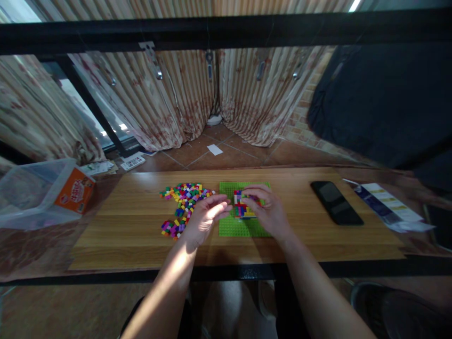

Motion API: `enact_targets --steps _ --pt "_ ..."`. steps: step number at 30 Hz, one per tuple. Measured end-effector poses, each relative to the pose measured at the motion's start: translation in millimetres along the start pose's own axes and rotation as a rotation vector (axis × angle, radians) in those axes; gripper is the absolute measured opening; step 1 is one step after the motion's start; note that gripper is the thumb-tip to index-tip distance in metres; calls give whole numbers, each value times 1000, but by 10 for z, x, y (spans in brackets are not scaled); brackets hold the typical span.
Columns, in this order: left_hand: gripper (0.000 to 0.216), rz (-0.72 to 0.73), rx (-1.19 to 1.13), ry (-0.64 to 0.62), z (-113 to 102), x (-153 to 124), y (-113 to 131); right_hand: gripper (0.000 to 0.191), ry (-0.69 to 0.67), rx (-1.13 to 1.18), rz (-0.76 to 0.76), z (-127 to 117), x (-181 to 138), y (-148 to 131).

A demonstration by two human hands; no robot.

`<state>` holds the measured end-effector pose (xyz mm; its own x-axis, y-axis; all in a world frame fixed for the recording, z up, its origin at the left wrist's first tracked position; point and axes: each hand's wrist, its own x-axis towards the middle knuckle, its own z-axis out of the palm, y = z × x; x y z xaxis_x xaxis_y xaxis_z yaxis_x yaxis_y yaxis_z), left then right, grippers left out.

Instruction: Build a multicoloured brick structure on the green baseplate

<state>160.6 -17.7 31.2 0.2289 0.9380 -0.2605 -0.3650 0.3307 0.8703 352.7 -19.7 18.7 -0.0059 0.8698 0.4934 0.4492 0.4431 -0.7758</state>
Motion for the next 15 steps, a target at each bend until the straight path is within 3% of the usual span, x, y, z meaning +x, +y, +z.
enact_targets --steps 2,6,11,15 --pt "33 -4 20 18 -13 6 3 12 92 -55 28 -114 26 113" --pt "33 -23 67 23 -33 7 16 12 61 -136 66 -241 29 265" --pt "33 -41 119 19 -26 -9 35 11 11 -205 122 -208 12 303" --pt "33 -40 150 17 -20 -15 45 12 54 -190 197 -164 26 333"
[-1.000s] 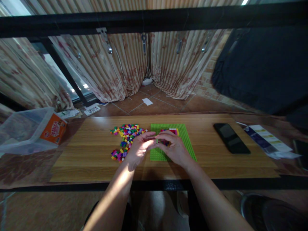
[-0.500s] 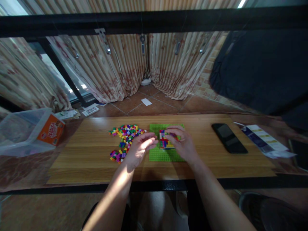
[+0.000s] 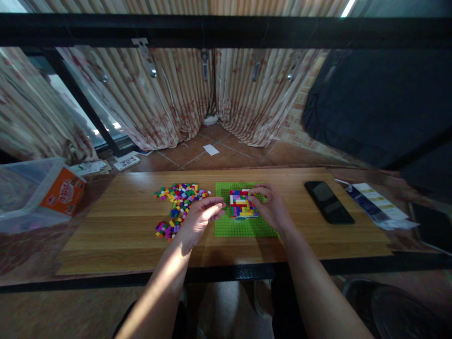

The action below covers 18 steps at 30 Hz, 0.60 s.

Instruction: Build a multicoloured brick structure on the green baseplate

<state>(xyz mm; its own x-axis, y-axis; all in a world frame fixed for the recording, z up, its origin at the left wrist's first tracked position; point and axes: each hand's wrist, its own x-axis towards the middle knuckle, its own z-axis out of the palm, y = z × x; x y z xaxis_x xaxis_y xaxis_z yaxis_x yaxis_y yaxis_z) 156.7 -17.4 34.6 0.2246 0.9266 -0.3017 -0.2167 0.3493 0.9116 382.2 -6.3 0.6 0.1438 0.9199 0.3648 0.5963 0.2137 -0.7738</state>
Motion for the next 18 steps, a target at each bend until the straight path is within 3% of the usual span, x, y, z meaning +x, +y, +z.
enact_targets --steps 5,11,18 --pt "33 9 18 -3 -19 13 -17 20 27 166 223 81 32 33" --pt "33 16 32 3 -30 7 -27 35 69 595 528 180 56 -38" --pt "33 8 27 7 -22 -21 -12 36 99 708 576 194 48 -117"
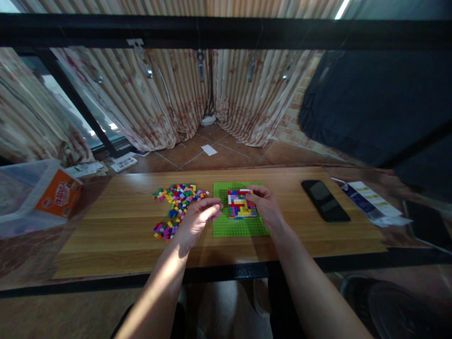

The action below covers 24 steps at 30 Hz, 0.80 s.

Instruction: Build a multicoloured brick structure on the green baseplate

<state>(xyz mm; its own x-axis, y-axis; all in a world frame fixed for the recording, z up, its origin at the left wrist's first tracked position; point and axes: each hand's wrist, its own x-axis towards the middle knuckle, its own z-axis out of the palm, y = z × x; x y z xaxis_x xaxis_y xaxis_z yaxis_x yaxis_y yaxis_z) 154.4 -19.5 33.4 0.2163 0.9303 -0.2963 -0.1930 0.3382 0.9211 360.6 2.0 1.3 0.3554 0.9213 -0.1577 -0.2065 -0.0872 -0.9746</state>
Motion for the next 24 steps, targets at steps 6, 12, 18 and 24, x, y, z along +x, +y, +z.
enact_targets --steps 6,12,18,24 --pt "32 -2 5 4 2 -33 6 33 14 -43 -68 18 13 48" --pt "32 11 29 24 -34 -29 -16 41 -33 -39 -71 -38 19 71" --pt "35 -7 45 14 -32 0 -14 44 162 -63 -29 -198 76 -2" --pt "40 7 136 -33 19 74 -176 49 58 -136 -36 -155 67 -15"
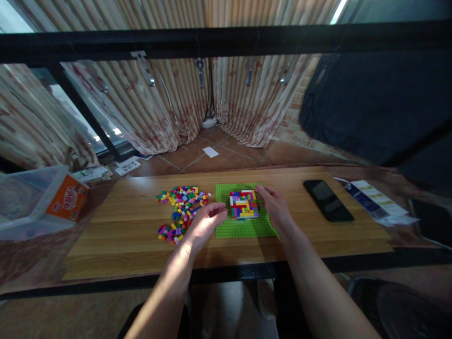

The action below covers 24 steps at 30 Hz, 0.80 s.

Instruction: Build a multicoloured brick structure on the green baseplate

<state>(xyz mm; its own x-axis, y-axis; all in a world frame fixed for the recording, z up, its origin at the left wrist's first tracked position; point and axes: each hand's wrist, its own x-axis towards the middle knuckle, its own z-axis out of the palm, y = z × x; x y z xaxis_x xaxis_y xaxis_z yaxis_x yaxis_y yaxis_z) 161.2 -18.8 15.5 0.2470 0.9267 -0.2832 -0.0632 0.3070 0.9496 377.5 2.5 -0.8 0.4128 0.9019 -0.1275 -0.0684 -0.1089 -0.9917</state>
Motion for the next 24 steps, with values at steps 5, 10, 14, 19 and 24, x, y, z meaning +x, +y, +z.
enact_targets --steps 5,10,14,19,24 --pt "37 77 156 -21 76 22 -150 53 -124 -111 -131 91 -23 76" --pt "26 113 243 -60 55 -62 -91 52 -109 -258 -176 71 -7 169" --pt "21 123 279 -87 -208 -128 66 48 -131 -289 -188 27 -19 197" --pt "17 200 451 336 -769 -156 197 45 -170 -309 -194 1 -59 171" --pt "18 156 776 453 -1010 -206 190 41 -229 -341 -216 -12 -80 143"
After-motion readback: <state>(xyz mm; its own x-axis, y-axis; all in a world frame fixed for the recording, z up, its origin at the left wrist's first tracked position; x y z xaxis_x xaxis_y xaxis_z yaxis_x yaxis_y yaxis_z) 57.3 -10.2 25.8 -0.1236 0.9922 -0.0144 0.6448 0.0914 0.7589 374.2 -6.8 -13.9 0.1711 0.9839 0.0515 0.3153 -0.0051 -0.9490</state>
